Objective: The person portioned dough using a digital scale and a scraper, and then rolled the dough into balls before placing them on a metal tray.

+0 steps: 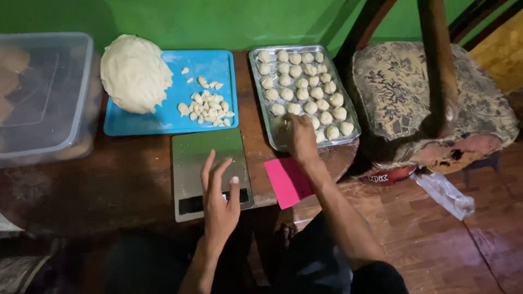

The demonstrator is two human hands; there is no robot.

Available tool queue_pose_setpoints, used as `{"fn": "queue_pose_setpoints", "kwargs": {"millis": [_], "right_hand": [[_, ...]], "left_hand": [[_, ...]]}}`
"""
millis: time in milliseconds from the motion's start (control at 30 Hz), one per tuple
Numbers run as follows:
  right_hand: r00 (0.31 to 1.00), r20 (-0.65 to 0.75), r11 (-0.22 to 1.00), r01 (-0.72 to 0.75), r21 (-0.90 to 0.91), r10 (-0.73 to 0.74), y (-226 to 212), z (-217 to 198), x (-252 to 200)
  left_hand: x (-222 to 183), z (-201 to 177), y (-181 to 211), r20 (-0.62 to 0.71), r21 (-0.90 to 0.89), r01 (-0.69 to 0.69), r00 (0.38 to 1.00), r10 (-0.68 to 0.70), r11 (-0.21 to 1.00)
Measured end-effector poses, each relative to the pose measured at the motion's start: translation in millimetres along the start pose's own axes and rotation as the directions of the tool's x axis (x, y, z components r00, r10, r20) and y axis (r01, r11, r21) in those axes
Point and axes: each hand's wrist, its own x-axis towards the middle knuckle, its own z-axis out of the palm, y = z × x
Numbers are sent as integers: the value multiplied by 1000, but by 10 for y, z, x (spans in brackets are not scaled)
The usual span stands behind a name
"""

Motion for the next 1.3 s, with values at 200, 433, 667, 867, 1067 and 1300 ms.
{"fn": "queue_pose_setpoints", "kwargs": {"millis": [200, 433, 667, 867, 1067, 1300], "right_hand": [[999, 18, 997, 49, -64, -47, -178, 1, 58], [944, 141, 948, -311, 72, 299, -121, -43, 60], [911, 238, 935, -353, 29, 336, -776, -473, 47], [931, -4, 873, -341, 348, 365, -1013, -531, -199], [923, 136, 772, -376, 513, 359, -1329, -345, -329], [985, 115, 875, 57, 480, -127, -1721, 100, 124]], "left_hand": [[-31, -118, -40, -76, 54, -51, 996, 55, 997], [-75, -179, -3, -72, 46, -50, 996, 53, 998], [-304, -137, -376, -69, -34, 168, 983, -170, 985], [-413, -446, -536, -26, -166, 240, 969, -248, 956], [-421, -630, -550, -55, -46, 299, 952, -302, 953], [459, -1107, -721, -49, 333, 42, 998, -27, 942]]}}
